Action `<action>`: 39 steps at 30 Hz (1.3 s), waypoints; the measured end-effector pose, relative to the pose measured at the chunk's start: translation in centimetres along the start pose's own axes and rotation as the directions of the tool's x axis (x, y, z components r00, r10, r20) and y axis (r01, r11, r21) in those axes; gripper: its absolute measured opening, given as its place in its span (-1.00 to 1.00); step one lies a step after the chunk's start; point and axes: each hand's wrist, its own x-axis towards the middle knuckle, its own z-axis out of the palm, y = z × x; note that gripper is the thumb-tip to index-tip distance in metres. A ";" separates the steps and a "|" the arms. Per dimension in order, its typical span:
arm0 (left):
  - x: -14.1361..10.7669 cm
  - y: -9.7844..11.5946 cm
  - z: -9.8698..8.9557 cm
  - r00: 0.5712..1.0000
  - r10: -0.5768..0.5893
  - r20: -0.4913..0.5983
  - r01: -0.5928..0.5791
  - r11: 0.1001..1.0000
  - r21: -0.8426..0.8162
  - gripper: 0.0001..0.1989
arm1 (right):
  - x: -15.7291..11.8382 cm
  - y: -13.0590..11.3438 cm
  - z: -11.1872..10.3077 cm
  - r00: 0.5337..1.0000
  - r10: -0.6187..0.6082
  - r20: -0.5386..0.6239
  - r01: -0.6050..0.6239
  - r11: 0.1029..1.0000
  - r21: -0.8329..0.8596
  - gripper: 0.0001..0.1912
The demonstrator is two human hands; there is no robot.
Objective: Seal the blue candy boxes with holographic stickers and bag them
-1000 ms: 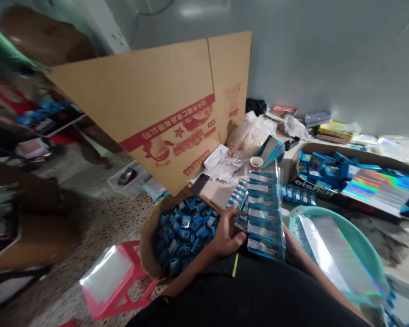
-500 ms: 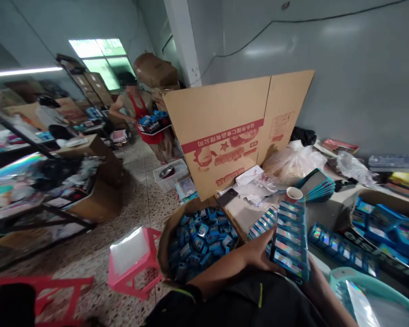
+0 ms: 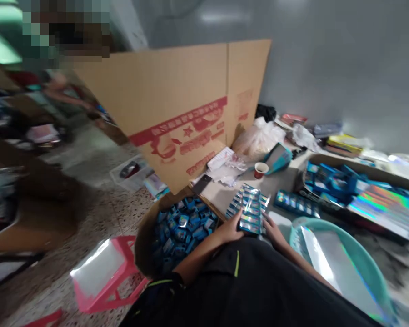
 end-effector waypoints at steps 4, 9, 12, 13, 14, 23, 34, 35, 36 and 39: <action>1.6 -1.0 -0.5 0.999 0.013 0.046 -0.014 1.000 0.022 -0.12 | 0.8 1.2 -2.0 0.995 -0.069 -0.077 0.060 0.991 -0.122 -0.15; 2.1 -1.9 -0.8 1.000 0.021 -0.024 -0.019 0.997 0.074 -0.22 | 0.8 0.9 -2.7 0.988 -0.138 0.063 0.150 0.954 -0.260 0.03; 1.9 -2.2 -0.7 0.993 0.004 -0.118 0.008 0.995 0.099 -0.28 | 0.6 0.6 -3.0 0.983 -0.125 0.134 0.158 0.948 -0.275 0.15; 1.8 -2.3 -0.5 0.988 0.001 -0.152 0.015 0.994 0.109 -0.31 | 0.4 0.5 -3.1 0.981 -0.117 0.153 0.156 0.949 -0.272 0.19; 1.7 -2.3 -0.4 0.983 0.003 -0.181 0.019 0.993 0.120 -0.36 | 0.3 0.4 -3.0 0.978 -0.122 0.169 0.165 0.947 -0.274 0.22; 0.9 -1.9 -0.1 0.983 0.071 -0.168 -0.031 0.972 0.232 -0.70 | -2.6 0.2 -0.8 0.927 -0.367 0.075 0.291 0.579 -0.762 -0.23; 0.0 -2.7 1.1 0.971 0.136 -0.197 -0.050 0.920 0.388 -0.27 | -4.4 1.2 -0.1 0.890 -0.432 0.144 0.330 0.392 -0.859 -0.52; -0.1 -2.8 1.2 0.963 0.157 -0.218 -0.056 0.911 0.408 -0.26 | -4.5 1.3 -0.1 0.880 -0.449 0.157 0.346 0.377 -0.859 -0.54; -0.1 -2.8 1.2 0.954 0.184 -0.237 -0.067 0.901 0.429 -0.26 | -4.6 1.3 -0.1 0.868 -0.467 0.170 0.363 0.362 -0.858 -0.57; -0.3 -2.9 0.8 0.919 0.288 -0.270 -0.128 0.864 0.488 -0.29 | -4.8 1.3 -0.1 0.829 -0.519 0.209 0.414 0.318 -0.853 -0.62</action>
